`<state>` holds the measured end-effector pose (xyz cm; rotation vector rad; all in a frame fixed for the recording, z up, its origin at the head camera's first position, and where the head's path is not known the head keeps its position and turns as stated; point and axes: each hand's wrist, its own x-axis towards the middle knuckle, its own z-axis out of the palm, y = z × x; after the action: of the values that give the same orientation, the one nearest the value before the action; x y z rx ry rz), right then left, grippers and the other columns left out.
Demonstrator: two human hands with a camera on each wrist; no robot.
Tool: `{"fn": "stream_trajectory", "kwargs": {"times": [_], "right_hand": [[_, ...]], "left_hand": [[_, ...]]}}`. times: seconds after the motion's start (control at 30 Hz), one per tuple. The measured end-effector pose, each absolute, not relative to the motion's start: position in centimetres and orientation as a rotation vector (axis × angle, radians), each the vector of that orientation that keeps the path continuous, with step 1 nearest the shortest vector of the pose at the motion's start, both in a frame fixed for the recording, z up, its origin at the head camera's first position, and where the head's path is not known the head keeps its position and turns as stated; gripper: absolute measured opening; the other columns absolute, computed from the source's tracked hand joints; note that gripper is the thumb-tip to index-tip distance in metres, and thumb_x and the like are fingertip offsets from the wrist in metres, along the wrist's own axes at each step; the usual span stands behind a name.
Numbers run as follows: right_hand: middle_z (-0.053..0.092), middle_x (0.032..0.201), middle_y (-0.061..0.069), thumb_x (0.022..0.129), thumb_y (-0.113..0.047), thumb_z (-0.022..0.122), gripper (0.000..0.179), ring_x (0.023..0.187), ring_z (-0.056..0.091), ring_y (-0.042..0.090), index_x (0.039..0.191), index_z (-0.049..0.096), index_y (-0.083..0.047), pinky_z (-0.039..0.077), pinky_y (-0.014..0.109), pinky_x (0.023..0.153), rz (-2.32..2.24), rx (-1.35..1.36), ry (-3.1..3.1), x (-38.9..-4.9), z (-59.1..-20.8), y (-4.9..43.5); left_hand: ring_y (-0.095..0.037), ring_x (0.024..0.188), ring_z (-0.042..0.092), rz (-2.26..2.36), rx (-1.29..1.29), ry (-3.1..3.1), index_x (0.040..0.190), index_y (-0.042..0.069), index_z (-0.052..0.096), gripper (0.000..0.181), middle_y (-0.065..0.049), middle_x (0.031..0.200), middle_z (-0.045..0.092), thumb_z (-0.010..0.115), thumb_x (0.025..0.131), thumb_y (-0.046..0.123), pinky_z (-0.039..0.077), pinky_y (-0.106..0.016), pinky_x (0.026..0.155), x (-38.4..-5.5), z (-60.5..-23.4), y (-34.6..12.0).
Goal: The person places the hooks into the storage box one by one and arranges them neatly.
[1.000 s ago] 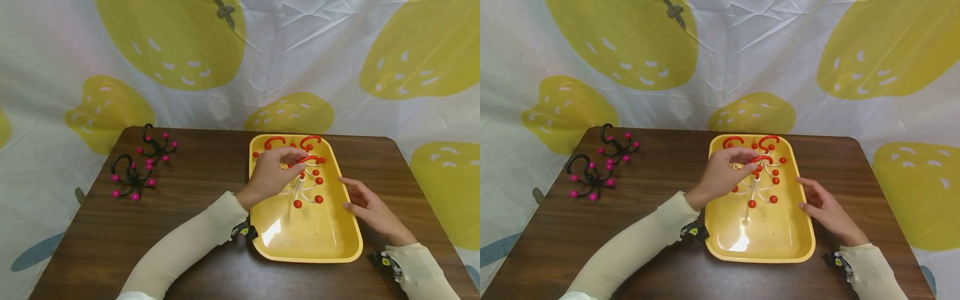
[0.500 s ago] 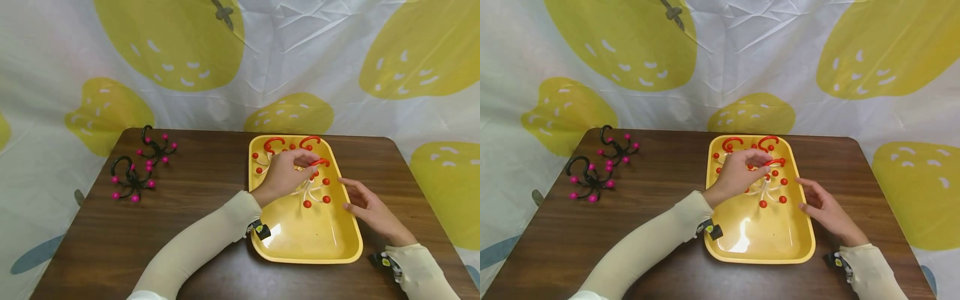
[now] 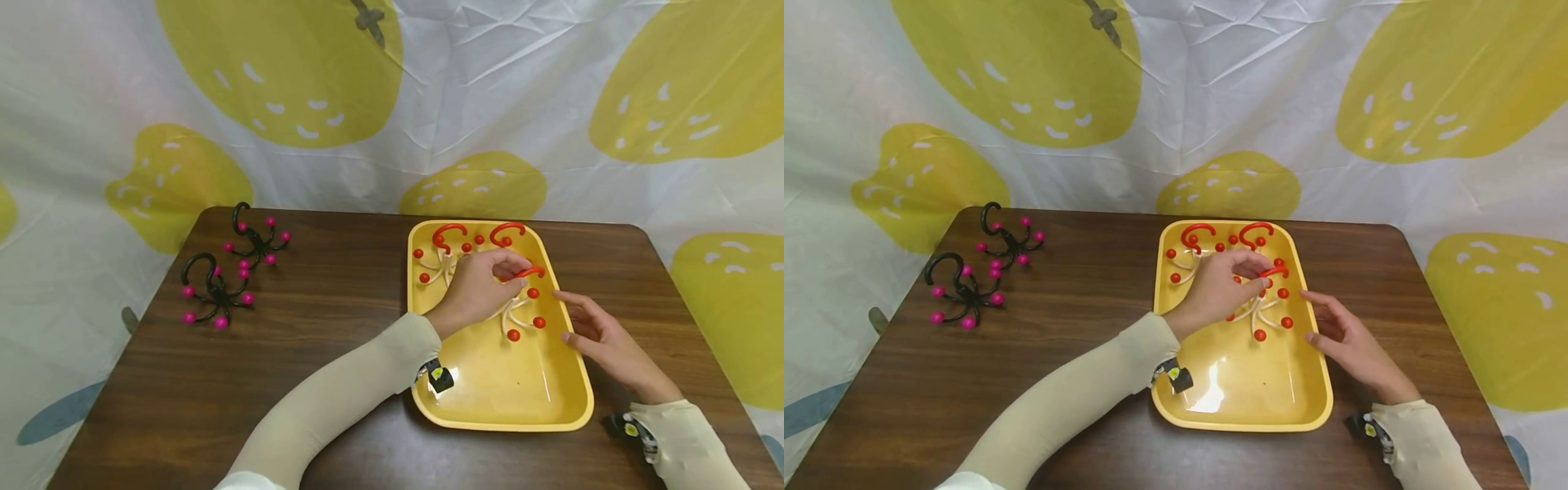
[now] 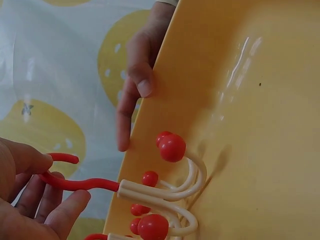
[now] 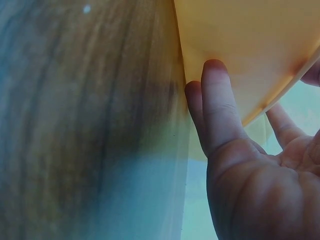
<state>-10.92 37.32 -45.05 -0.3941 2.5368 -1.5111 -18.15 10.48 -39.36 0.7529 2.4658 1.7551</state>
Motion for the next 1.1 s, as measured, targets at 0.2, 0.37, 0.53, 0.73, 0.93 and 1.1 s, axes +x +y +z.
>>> {"fn": "stream_trajectory", "kwargs": {"times": [0.2,0.37,0.53,0.73,0.93,1.1], "right_hand": [[0.058,0.135,-0.006,0.103,-0.004,0.064,0.065,0.115,0.064,-0.006,0.162,0.037,-0.009,0.062,0.024,0.085,-1.510,-0.408,2.546,-11.1,-45.0,37.2],[0.057,0.136,-0.004,0.103,-0.004,0.064,0.065,0.116,0.064,-0.006,0.162,0.037,-0.010,0.062,0.024,0.084,-1.502,-0.410,2.554,-11.1,-45.0,37.3],[0.058,0.135,-0.004,0.104,-0.004,0.064,0.066,0.115,0.065,-0.005,0.163,0.036,-0.011,0.062,0.025,0.084,-1.499,-0.409,2.554,-11.1,-45.1,37.4],[0.059,0.132,-0.005,0.103,-0.003,0.064,0.066,0.113,0.066,-0.004,0.162,0.037,-0.010,0.062,0.025,0.083,-1.493,-0.412,2.563,-11.1,-45.3,37.4],[0.059,0.134,0.000,0.103,-0.004,0.064,0.066,0.112,0.066,-0.004,0.162,0.037,-0.011,0.063,0.026,0.082,-1.486,-0.406,2.569,-11.1,-45.3,37.4],[0.058,0.135,0.003,0.103,-0.005,0.064,0.066,0.113,0.066,-0.005,0.162,0.037,-0.011,0.063,0.026,0.082,-1.477,-0.394,2.569,-11.0,-45.2,37.3]], "left_hand": [[0.009,0.080,0.065,1.733,0.726,2.452,0.111,0.016,0.079,0.017,0.005,0.103,0.080,0.081,0.094,0.015,0.054,-0.011,0.070,-17.8,-39.4,10.5],[0.010,0.082,0.065,1.710,0.709,2.440,0.112,0.018,0.078,0.017,0.005,0.106,0.080,0.080,0.095,0.017,0.053,-0.012,0.070,-17.8,-39.5,10.4],[0.010,0.083,0.065,1.693,0.727,2.459,0.113,0.018,0.078,0.019,0.008,0.104,0.080,0.081,0.094,0.018,0.053,-0.010,0.073,-17.8,-39.6,10.4],[0.009,0.087,0.065,1.687,0.764,2.462,0.118,0.015,0.077,0.023,0.006,0.108,0.079,0.081,0.095,0.019,0.053,-0.010,0.075,-17.8,-39.7,10.2],[0.006,0.093,0.067,1.666,0.753,2.443,0.122,0.015,0.076,0.028,0.007,0.113,0.079,0.081,0.095,0.021,0.053,-0.011,0.079,-17.5,-39.1,9.7],[0.005,0.097,0.069,1.731,0.753,2.422,0.119,0.018,0.077,0.027,0.007,0.114,0.079,0.083,0.093,0.019,0.055,-0.012,0.079,-17.4,-38.8,9.1]]}}
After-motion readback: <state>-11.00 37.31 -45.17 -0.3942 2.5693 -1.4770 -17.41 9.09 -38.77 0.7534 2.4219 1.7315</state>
